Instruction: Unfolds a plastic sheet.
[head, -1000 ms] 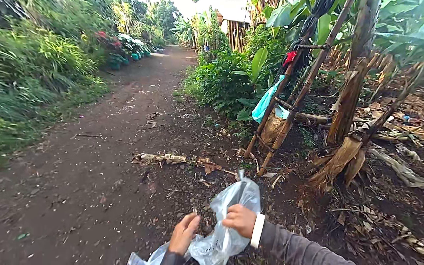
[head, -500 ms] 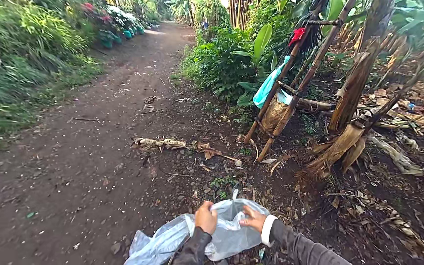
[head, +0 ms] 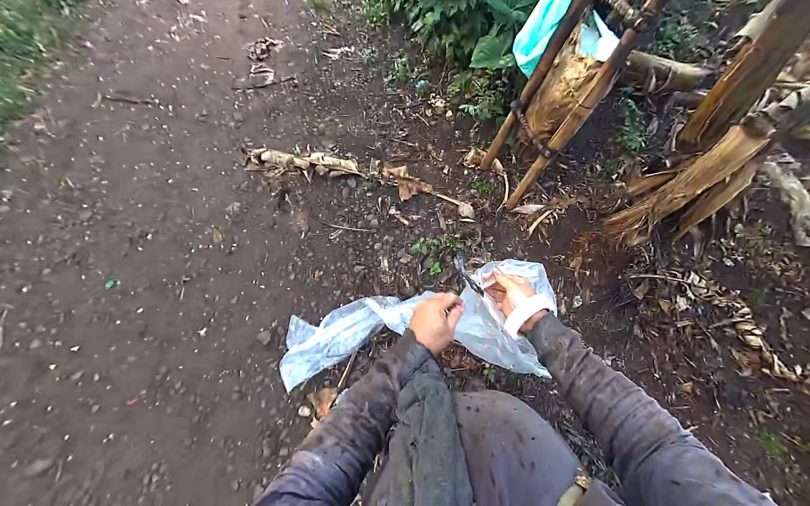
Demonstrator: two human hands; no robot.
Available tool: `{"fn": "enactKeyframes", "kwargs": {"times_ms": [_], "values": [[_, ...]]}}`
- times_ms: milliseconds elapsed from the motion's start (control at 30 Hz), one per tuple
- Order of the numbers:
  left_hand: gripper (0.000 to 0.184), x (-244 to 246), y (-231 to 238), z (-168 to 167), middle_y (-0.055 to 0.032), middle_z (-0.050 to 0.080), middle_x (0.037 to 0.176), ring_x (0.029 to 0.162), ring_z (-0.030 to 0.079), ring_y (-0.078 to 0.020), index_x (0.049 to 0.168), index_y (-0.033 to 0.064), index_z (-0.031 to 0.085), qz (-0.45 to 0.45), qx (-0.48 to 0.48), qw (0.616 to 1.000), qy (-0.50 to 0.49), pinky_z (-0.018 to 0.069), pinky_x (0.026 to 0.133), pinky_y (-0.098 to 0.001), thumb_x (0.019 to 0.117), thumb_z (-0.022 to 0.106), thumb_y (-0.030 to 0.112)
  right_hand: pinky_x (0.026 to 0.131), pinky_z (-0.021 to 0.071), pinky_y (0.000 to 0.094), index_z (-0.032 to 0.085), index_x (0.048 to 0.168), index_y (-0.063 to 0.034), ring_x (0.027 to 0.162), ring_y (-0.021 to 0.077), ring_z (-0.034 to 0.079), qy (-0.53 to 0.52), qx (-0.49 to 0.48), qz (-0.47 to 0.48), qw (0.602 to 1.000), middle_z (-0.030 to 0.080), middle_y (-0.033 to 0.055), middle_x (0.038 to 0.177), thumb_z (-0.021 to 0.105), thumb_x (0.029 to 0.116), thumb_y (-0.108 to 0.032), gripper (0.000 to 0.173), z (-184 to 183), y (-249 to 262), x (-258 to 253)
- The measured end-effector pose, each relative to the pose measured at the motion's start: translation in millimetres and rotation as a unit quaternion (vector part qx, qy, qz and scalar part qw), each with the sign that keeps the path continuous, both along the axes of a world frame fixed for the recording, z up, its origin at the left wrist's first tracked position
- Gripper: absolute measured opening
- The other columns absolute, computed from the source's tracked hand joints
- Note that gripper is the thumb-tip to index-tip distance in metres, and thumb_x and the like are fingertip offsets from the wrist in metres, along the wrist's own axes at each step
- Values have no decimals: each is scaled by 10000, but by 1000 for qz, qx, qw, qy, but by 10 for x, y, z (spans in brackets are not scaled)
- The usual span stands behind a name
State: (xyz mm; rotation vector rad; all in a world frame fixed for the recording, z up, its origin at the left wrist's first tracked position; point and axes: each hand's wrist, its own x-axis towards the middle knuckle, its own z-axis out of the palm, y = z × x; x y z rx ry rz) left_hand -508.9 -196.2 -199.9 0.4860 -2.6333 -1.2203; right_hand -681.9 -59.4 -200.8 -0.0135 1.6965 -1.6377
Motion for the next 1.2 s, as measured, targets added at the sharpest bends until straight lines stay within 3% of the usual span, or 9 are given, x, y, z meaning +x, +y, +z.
{"fn": "enactKeyframes", "kwargs": {"times_ms": [133,333,500,633,833,967,1100,1167,1200], "values": [[158,-10,-201,179,-58,733,982,831,712,-145,1088,86,733,66,-43,993,93,623,813,-398,961,656,142,859,591,412,643,1247,-37,996,236,703,-9,4,24,1000,714,123,1142,549,1067,-359,381,113,105,111],[260,5,95,191,-19,748,969,874,722,-143,1013,153,760,-35,-133,990,39,616,819,-400,1006,568,328,798,619,410,650,1195,9,899,256,717,-21,1,-10,1000,713,156,1068,585,1057,-302,346,218,70,295],[462,-182,194,-80,-22,762,915,872,731,-144,967,132,780,61,-30,998,-14,598,875,-422,940,638,571,725,617,375,666,1071,41,792,224,719,11,0,-51,999,728,154,927,665,1014,-218,265,192,-21,428],[309,-200,82,-79,-15,752,859,803,713,-112,950,110,767,64,52,996,-13,589,844,-390,938,692,409,756,640,408,647,1110,69,836,262,738,-7,-18,-38,999,723,192,981,640,1024,-159,244,167,-17,434],[247,-53,-139,-70,-53,732,715,592,714,-147,930,24,722,-64,273,960,-20,644,622,-341,989,692,262,708,613,393,615,1141,27,748,221,690,-119,-38,-35,992,690,141,890,541,1075,-237,282,0,8,510],[276,-92,-191,-11,-90,714,703,585,705,-198,916,10,696,-39,222,973,-40,631,612,-397,1005,644,266,718,593,405,607,1129,7,761,210,660,-125,-12,24,992,667,112,882,456,1100,-304,347,2,-29,468],[330,-179,-214,4,-126,732,857,830,724,-284,946,68,741,66,20,991,-114,582,835,-532,963,622,375,822,582,440,686,1102,18,880,249,701,155,230,191,942,711,146,967,562,1045,-442,480,453,38,542],[337,-189,-142,119,-124,737,883,892,720,-287,938,76,751,44,-11,992,-118,568,872,-534,944,628,389,906,571,478,725,1065,-57,936,254,708,348,238,241,874,728,118,1022,676,955,-457,417,592,87,534],[338,-186,-78,163,-116,730,853,866,716,-277,908,76,749,23,-14,994,-106,570,849,-525,934,634,393,919,577,462,704,1159,-82,960,241,704,397,215,258,854,711,110,1114,715,924,-438,427,618,80,498]]}}
